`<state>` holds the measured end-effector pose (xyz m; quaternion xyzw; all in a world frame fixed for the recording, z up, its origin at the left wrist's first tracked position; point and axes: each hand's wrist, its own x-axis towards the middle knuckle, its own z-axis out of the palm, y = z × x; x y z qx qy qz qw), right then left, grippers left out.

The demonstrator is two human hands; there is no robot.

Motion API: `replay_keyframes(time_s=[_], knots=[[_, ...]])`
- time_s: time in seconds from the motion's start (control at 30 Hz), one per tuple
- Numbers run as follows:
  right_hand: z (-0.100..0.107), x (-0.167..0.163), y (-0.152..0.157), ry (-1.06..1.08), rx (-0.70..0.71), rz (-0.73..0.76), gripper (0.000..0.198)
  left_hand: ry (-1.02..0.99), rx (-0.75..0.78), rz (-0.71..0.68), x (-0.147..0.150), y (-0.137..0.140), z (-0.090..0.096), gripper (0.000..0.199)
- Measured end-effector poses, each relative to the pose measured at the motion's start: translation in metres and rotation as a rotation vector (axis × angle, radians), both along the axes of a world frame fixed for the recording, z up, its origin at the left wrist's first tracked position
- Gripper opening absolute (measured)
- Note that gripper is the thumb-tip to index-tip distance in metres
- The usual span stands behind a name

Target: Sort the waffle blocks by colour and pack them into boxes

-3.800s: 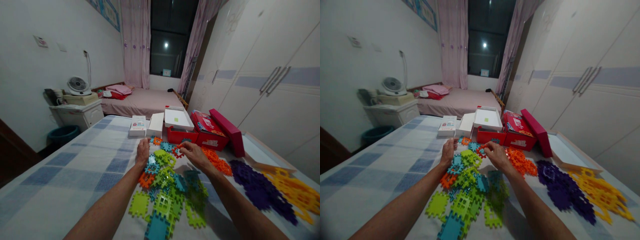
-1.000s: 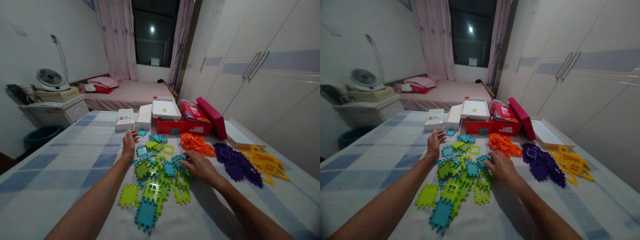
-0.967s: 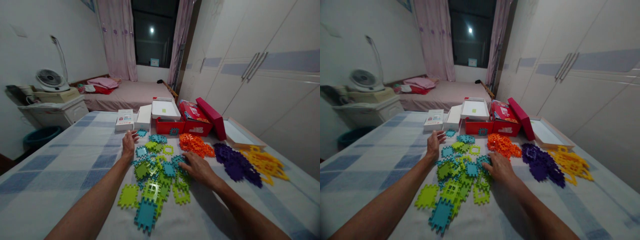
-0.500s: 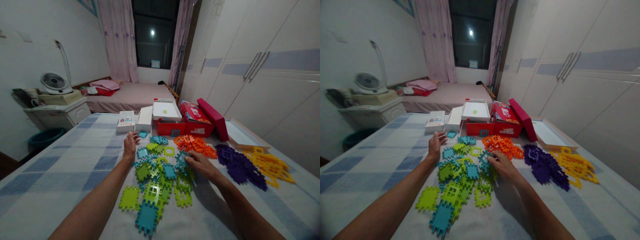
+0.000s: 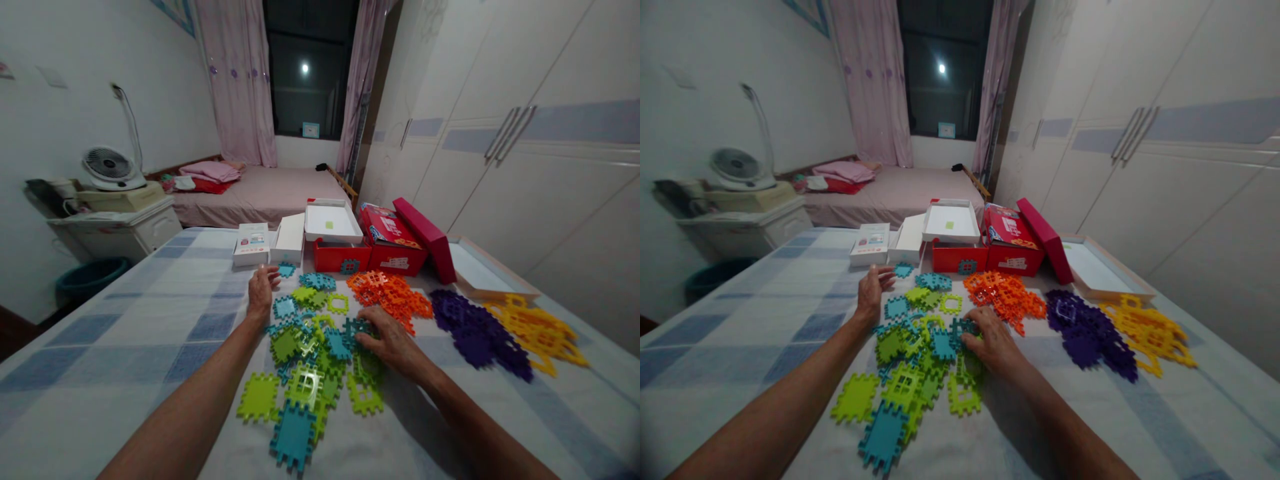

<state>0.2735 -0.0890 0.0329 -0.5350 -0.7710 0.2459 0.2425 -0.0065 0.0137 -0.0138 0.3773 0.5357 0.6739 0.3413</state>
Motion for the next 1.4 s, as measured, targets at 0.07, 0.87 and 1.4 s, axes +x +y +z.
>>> replay_keyframes(time_s=[0.07,0.87,1.4], knots=[[0.0,0.0,0.001,0.067,-0.003,-0.018,0.02,0.008,0.008,-0.005,0.0,0.0,0.0,0.069],[-0.001,-0.014,-0.02,0.04,0.03,0.293,0.014,0.12,0.031,-0.051,0.0,0.006,-0.006,0.071],[0.002,-0.083,0.131,0.382,-0.092,-0.247,0.008,0.805,0.101,-0.336,0.018,-0.008,0.005,0.039]])
